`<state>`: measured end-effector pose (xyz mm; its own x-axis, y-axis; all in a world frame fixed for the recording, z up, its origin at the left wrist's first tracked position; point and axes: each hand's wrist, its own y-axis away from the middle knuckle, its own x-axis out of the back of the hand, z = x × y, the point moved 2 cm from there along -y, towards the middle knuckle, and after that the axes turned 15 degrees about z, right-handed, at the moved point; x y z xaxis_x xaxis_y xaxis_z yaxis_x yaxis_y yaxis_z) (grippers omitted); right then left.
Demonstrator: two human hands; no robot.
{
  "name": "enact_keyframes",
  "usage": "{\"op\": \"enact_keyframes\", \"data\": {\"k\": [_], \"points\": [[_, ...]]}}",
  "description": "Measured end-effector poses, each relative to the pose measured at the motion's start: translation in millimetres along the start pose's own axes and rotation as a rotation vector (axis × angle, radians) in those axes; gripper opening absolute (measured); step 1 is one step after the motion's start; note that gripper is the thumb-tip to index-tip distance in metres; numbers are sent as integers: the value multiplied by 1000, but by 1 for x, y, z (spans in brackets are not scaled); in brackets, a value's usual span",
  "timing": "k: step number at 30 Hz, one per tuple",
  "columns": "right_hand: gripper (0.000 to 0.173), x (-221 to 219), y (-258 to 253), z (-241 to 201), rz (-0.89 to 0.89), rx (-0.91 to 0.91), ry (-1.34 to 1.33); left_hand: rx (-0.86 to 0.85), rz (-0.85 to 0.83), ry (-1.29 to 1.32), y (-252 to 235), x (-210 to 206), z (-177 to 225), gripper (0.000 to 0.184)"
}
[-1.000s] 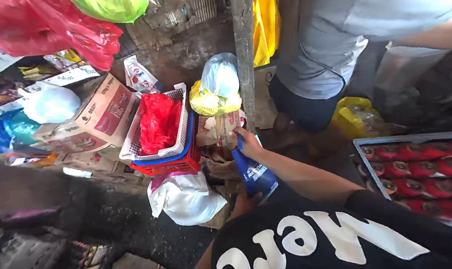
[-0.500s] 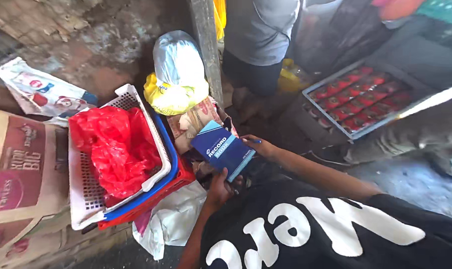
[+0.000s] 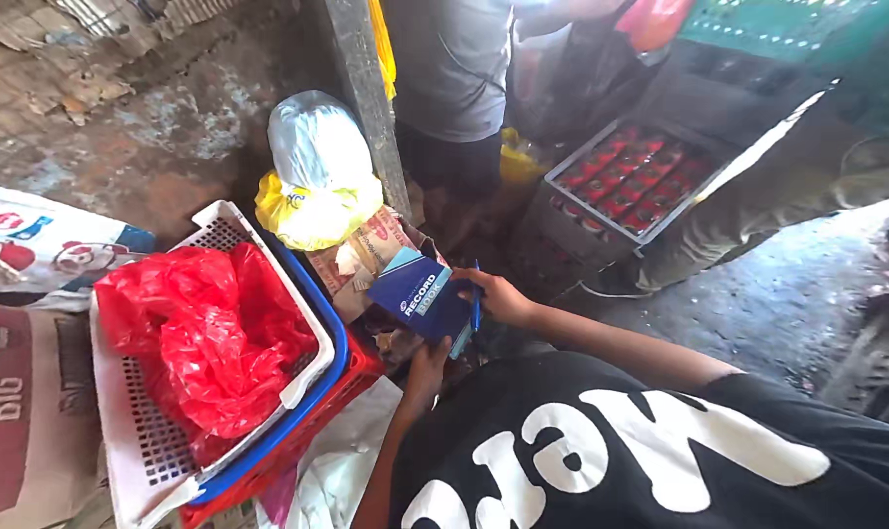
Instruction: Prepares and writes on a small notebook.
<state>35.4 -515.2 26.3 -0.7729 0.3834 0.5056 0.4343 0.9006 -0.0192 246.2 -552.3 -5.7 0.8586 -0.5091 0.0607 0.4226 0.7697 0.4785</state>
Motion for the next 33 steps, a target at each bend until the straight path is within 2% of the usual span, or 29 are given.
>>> {"op": "enact_keyframes", "data": {"k": [3,10,13,16,18,20,24,26,27,29,30,31,33], "points": [[43,3,-6,7,41,-95,-80,84,-14,116,-2,-5,-4,34],[39,24,-17,11,-38,-56,-5,63,-23,-61,-1,-25,1,35],[35,30,-19,-1,-21,54,19,-19,-80,-186,-5,-25,0,38],[27,37,-17,-6,36,202,-126,-53,-68,-236,-4,-33,-1,38],[25,36,-11,-7,-18,278,-278,-45,-73,-121,-3,-38,-6,37],[21,29,1,-12,-75,396,-422,-28,-75,124,-3,-42,-20,32],[21,16,12,-16,-244,671,-570,29,-48,169,-5,-44,-49,50],[23,9,16,-15,-333,694,-601,213,107,250,15,-46,-32,31],[25,7,17,-14,-370,692,-608,262,223,380,24,-45,-32,23],[27,4,20,-11,-435,670,-625,157,346,767,40,-40,-50,33],[27,2,21,-8,-457,657,-636,64,391,861,46,-36,-53,40],[26,0,23,-6,-470,644,-634,2,422,873,52,-32,-49,54],[27,-3,25,-4,-485,629,-616,-39,412,824,66,-26,-35,98]]}}
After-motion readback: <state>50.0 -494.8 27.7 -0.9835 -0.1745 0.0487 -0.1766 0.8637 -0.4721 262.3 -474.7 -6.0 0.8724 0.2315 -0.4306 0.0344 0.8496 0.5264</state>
